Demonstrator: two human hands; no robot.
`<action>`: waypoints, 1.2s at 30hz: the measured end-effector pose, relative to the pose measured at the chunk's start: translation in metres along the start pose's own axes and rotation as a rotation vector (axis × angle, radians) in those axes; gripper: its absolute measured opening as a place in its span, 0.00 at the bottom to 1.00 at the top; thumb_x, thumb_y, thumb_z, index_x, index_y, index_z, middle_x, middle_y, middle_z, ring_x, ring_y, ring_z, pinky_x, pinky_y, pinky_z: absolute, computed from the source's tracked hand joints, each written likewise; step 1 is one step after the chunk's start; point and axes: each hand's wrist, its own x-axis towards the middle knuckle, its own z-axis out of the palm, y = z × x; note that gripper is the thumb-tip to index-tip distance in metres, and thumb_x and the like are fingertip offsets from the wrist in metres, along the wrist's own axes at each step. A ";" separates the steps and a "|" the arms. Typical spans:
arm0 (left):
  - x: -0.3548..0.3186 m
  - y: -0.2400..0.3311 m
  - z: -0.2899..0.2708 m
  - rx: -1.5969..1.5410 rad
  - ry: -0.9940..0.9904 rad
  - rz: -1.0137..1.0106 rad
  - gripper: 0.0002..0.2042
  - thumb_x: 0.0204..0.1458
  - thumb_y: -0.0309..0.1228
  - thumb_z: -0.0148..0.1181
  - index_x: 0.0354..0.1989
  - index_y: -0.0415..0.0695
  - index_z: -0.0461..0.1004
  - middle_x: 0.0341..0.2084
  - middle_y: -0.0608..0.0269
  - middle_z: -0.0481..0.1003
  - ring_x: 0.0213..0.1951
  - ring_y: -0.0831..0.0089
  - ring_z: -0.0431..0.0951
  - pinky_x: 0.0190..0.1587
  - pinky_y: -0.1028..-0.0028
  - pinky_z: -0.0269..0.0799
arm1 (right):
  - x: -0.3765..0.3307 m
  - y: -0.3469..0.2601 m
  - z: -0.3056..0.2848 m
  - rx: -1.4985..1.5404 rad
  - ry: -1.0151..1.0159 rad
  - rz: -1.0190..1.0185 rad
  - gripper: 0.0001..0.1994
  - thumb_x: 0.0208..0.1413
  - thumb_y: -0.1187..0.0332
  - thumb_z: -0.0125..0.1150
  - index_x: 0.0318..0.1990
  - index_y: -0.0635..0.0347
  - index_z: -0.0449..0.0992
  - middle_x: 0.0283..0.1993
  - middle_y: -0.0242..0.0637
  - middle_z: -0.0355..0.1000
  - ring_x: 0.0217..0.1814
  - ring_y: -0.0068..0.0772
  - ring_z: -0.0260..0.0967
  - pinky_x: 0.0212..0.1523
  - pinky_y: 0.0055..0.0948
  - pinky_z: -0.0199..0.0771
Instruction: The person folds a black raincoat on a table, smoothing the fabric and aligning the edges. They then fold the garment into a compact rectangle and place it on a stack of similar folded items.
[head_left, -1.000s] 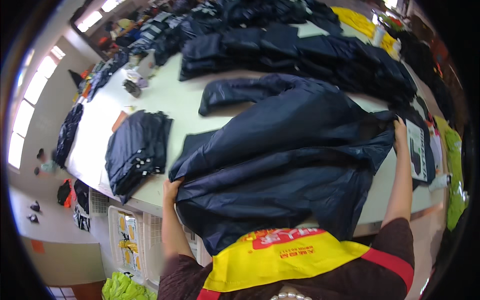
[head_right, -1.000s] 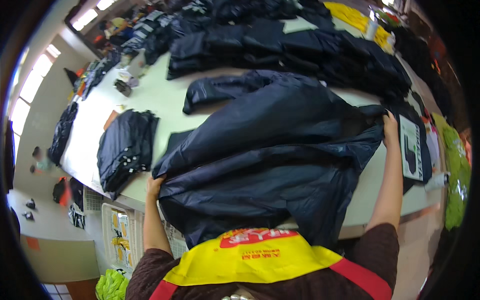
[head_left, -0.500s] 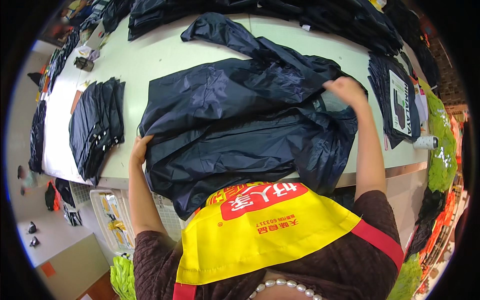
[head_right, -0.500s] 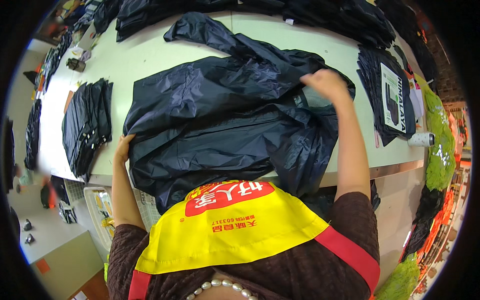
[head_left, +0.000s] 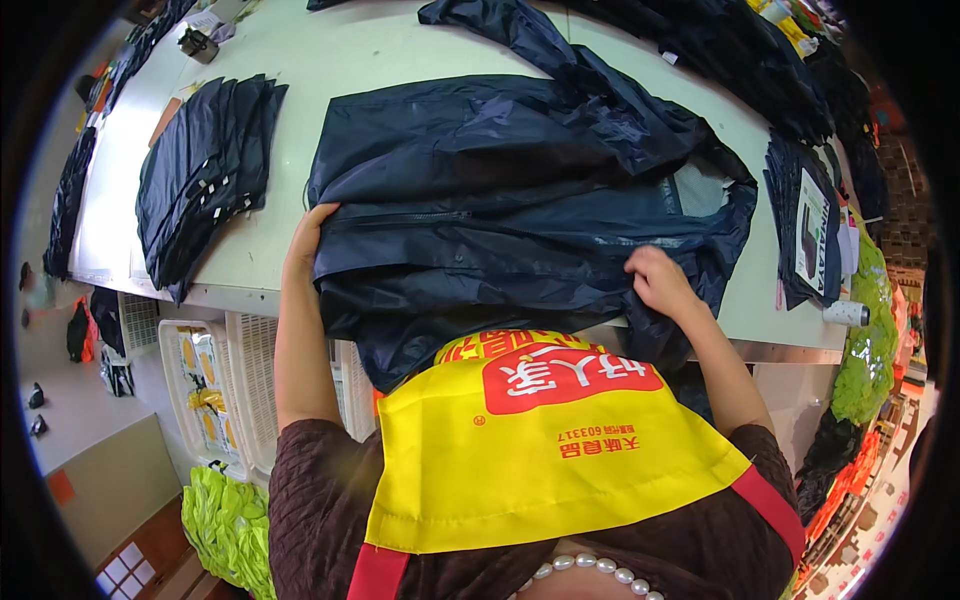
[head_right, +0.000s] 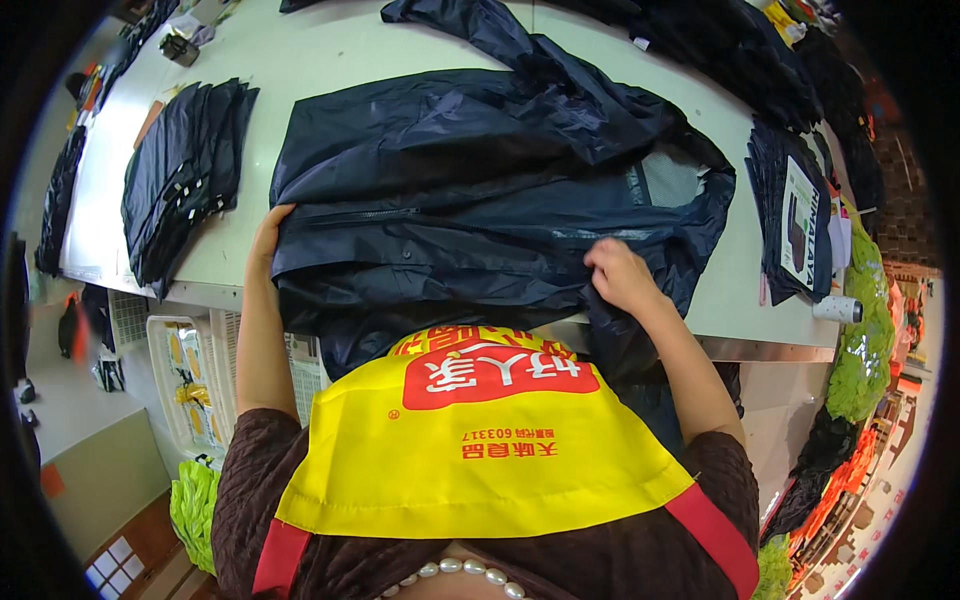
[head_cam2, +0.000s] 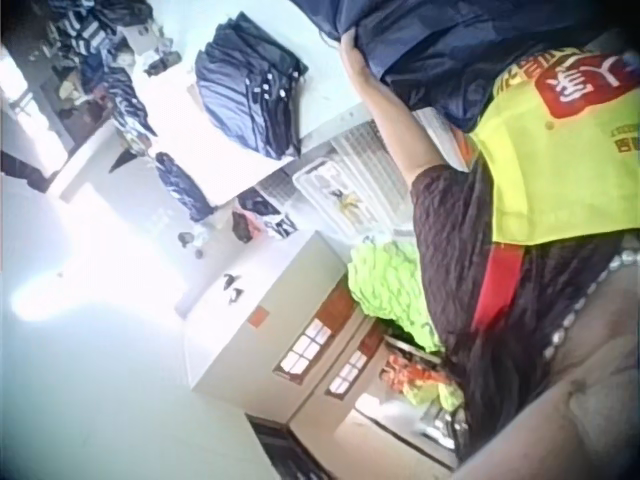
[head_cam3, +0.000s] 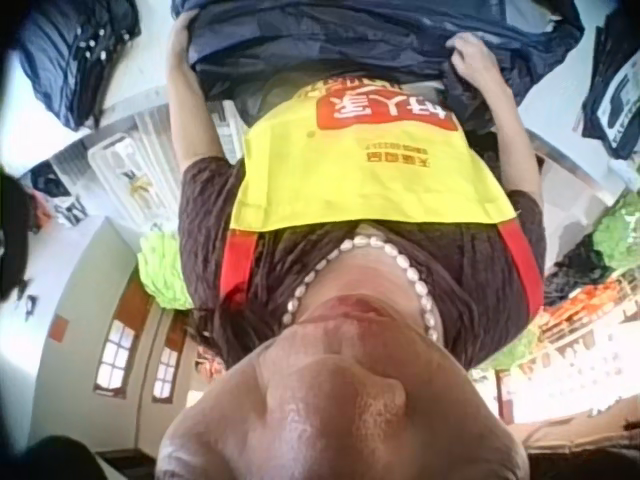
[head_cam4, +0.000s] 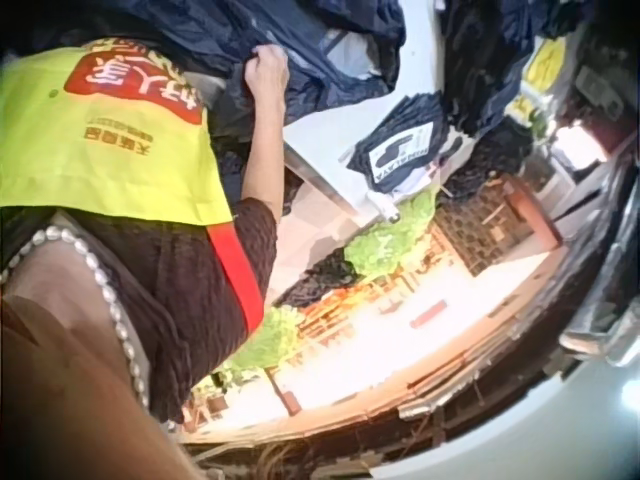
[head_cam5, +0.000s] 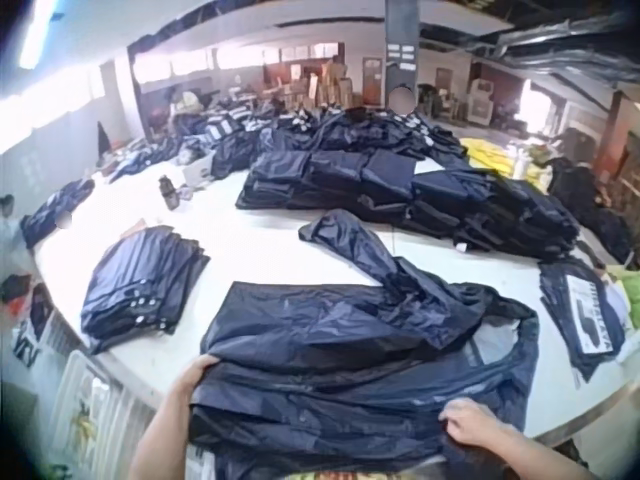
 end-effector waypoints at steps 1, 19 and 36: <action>-0.004 0.000 0.000 -0.049 -0.010 -0.026 0.18 0.47 0.36 0.57 0.40 0.32 0.74 0.33 0.53 0.78 0.30 0.66 0.78 0.36 0.74 0.75 | 0.017 -0.017 -0.005 0.023 -0.016 0.052 0.08 0.45 0.75 0.55 0.35 0.62 0.74 0.36 0.42 0.69 0.41 0.43 0.69 0.43 0.31 0.71; -0.035 0.016 -0.005 0.473 0.225 0.364 0.19 0.44 0.35 0.65 0.40 0.31 0.75 0.31 0.58 0.77 0.29 0.73 0.75 0.35 0.76 0.71 | 0.148 -0.079 0.025 -0.035 -0.091 0.442 0.11 0.46 0.56 0.59 0.32 0.51 0.80 0.35 0.41 0.76 0.40 0.47 0.73 0.41 0.42 0.72; 0.043 0.073 -0.019 0.467 0.260 0.032 0.41 0.43 0.61 0.58 0.57 0.38 0.66 0.51 0.53 0.70 0.53 0.62 0.68 0.55 0.65 0.60 | 0.134 0.089 -0.081 -0.225 0.203 0.277 0.31 0.39 0.43 0.63 0.45 0.59 0.73 0.50 0.48 0.70 0.56 0.49 0.64 0.51 0.43 0.68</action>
